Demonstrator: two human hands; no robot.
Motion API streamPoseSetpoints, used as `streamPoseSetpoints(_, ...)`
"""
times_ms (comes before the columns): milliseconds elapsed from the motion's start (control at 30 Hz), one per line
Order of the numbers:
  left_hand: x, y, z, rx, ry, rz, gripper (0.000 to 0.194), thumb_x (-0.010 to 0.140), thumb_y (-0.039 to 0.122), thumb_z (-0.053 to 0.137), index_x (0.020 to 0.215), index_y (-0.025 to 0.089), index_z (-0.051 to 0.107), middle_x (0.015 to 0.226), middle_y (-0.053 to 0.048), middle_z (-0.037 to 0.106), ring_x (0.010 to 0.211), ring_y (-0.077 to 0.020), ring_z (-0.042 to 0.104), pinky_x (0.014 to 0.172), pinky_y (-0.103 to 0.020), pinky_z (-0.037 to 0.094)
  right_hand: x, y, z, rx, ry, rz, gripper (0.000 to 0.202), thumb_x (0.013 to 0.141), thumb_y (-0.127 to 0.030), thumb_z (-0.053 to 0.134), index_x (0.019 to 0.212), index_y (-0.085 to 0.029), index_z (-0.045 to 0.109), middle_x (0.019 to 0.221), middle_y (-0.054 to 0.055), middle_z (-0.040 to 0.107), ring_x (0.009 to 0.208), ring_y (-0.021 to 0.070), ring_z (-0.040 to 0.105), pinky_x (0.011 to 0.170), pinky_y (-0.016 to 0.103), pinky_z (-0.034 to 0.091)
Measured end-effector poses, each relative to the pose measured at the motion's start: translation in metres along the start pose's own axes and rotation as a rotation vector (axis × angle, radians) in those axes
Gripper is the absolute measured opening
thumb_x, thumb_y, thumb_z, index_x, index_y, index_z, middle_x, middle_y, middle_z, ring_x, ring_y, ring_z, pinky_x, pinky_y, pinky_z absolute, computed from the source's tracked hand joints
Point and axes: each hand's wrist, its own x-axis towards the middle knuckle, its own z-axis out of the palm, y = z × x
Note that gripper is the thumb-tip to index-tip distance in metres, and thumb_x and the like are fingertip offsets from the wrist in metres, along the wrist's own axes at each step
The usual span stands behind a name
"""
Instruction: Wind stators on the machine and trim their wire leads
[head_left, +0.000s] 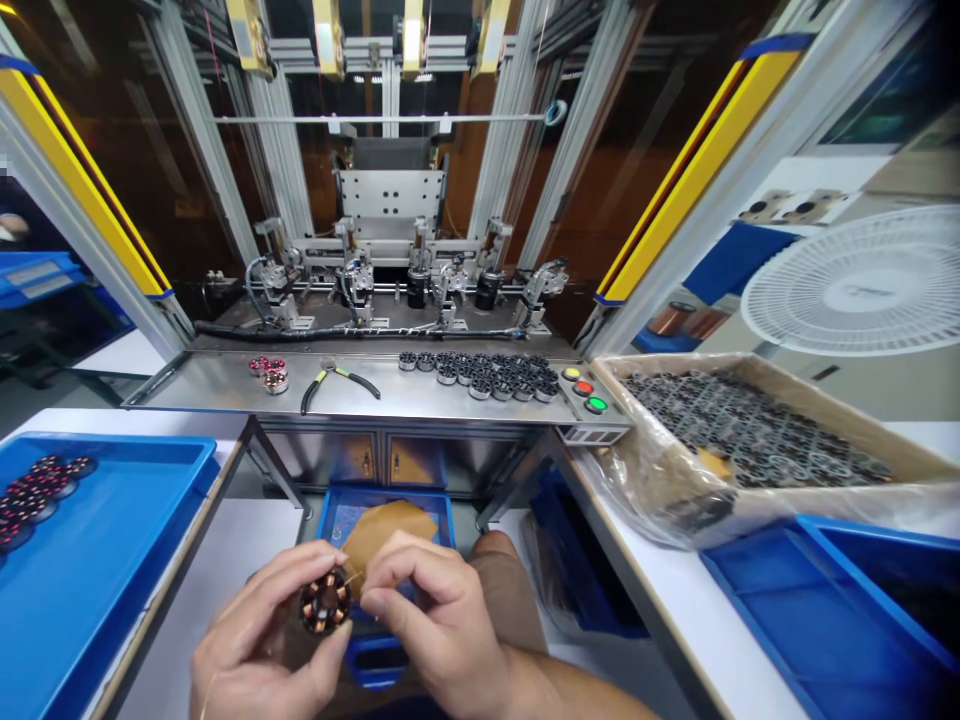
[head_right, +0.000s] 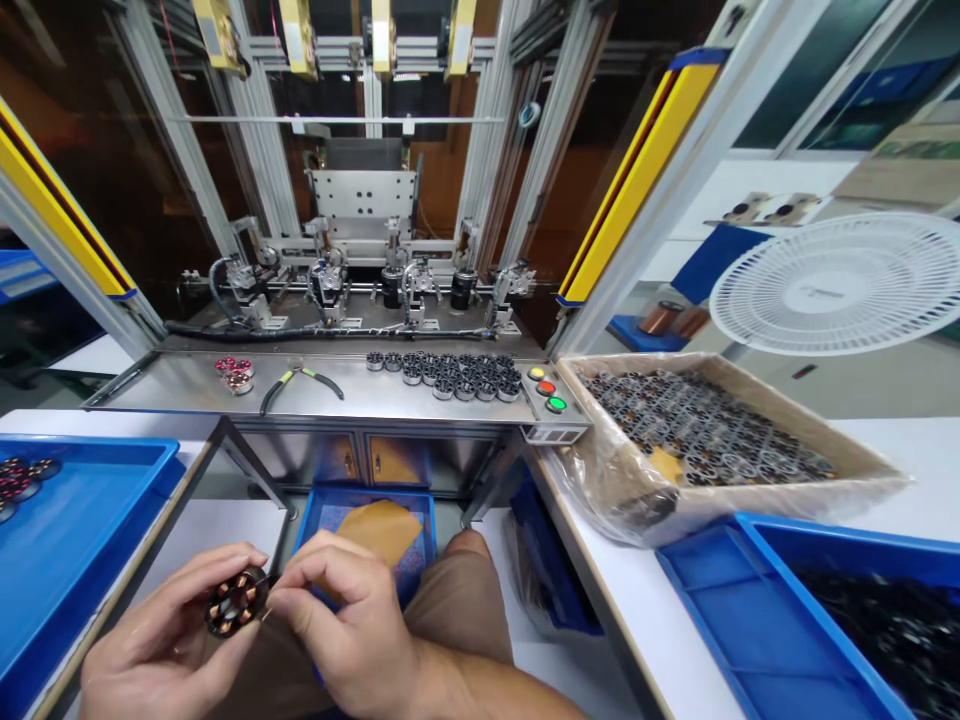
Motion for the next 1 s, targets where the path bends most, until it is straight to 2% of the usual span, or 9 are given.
streamPoseSetpoints(233, 0.007, 0.006, -0.013, -0.127, -0.035, -0.086, 0.036, 0.07, 0.008, 0.074, 0.102, 0.025, 0.075, 0.098, -0.006, 0.079, 0.087, -0.0239, 0.077, 0.076, -0.025, 0.063, 0.015, 0.001, -0.003, -0.045, -0.108, -0.128, 0.011, 0.087, -0.025, 0.067, 0.091, -0.016, 0.07, 0.082, 0.008, 0.069, 0.077, 0.0171, 0.063, 0.072, 0.03, 0.052)
streamPoseSetpoints(333, 0.008, 0.011, -0.016, -0.124, -0.046, -0.082, 0.039, 0.07, 0.007, 0.073, 0.103, 0.027, 0.074, 0.099, -0.004, 0.079, 0.087, -0.0221, 0.077, 0.076, -0.023, 0.062, 0.018, 0.0, 0.0, -0.014, -0.141, -0.197, 0.009, 0.088, -0.023, 0.066, 0.088, -0.015, 0.071, 0.08, 0.009, 0.071, 0.076, 0.0174, 0.065, 0.071, 0.03, 0.052)
streamPoseSetpoints(467, 0.009, 0.02, -0.012, -0.079, 0.023, -0.044, 0.037, 0.068, 0.007, 0.073, 0.1, 0.027, 0.074, 0.093, -0.001, 0.079, 0.08, -0.0184, 0.077, 0.074, -0.02, 0.062, 0.009, -0.003, 0.005, -0.045, -0.044, -0.198, 0.007, 0.087, -0.016, 0.067, 0.08, -0.016, 0.07, 0.071, 0.006, 0.069, 0.068, 0.0145, 0.062, 0.066, 0.028, 0.05)
streamPoseSetpoints(567, 0.006, 0.02, -0.007, -0.04, 0.065, -0.044, 0.037, 0.069, 0.008, 0.073, 0.101, 0.027, 0.073, 0.096, -0.001, 0.079, 0.083, -0.0181, 0.077, 0.076, -0.02, 0.062, -0.003, -0.005, 0.01, -0.065, 0.027, -0.22, 0.005, 0.084, -0.013, 0.067, 0.081, -0.016, 0.07, 0.07, 0.005, 0.068, 0.065, 0.0134, 0.061, 0.063, 0.026, 0.049)
streamPoseSetpoints(700, 0.002, 0.016, -0.005, -0.04, 0.061, -0.048, 0.04, 0.069, 0.008, 0.075, 0.105, 0.025, 0.073, 0.101, -0.004, 0.078, 0.088, -0.021, 0.076, 0.077, -0.023, 0.063, -0.009, -0.004, 0.011, -0.084, 0.013, -0.322, 0.009, 0.084, -0.012, 0.066, 0.088, -0.017, 0.071, 0.072, 0.006, 0.069, 0.066, 0.0149, 0.063, 0.063, 0.028, 0.051)
streamPoseSetpoints(800, 0.005, 0.015, -0.01, -0.088, 0.028, -0.14, 0.033, 0.067, 0.013, 0.078, 0.098, 0.024, 0.076, 0.099, -0.006, 0.079, 0.085, -0.0242, 0.077, 0.074, -0.026, 0.064, -0.001, -0.005, 0.003, -0.077, -0.037, -0.322, 0.011, 0.084, -0.015, 0.069, 0.094, -0.018, 0.072, 0.074, 0.006, 0.07, 0.067, 0.0151, 0.063, 0.064, 0.028, 0.051)
streamPoseSetpoints(867, 0.009, 0.016, -0.014, -0.174, -0.03, -0.243, 0.029, 0.064, 0.018, 0.081, 0.093, 0.022, 0.078, 0.094, -0.009, 0.079, 0.081, -0.0264, 0.077, 0.07, -0.028, 0.064, 0.009, -0.008, -0.006, -0.074, -0.076, -0.326, 0.016, 0.084, -0.022, 0.073, 0.1, -0.019, 0.072, 0.078, 0.006, 0.07, 0.072, 0.0164, 0.064, 0.068, 0.03, 0.052)
streamPoseSetpoints(1000, 0.013, 0.016, -0.015, -0.379, -0.12, -0.482, 0.035, 0.055, 0.033, 0.088, 0.085, 0.018, 0.079, 0.085, -0.012, 0.079, 0.073, -0.0286, 0.076, 0.063, -0.03, 0.063, 0.032, -0.015, -0.018, -0.067, -0.272, -0.372, 0.029, 0.083, -0.039, 0.075, 0.106, -0.02, 0.072, 0.092, 0.011, 0.072, 0.085, 0.0194, 0.065, 0.077, 0.035, 0.054)
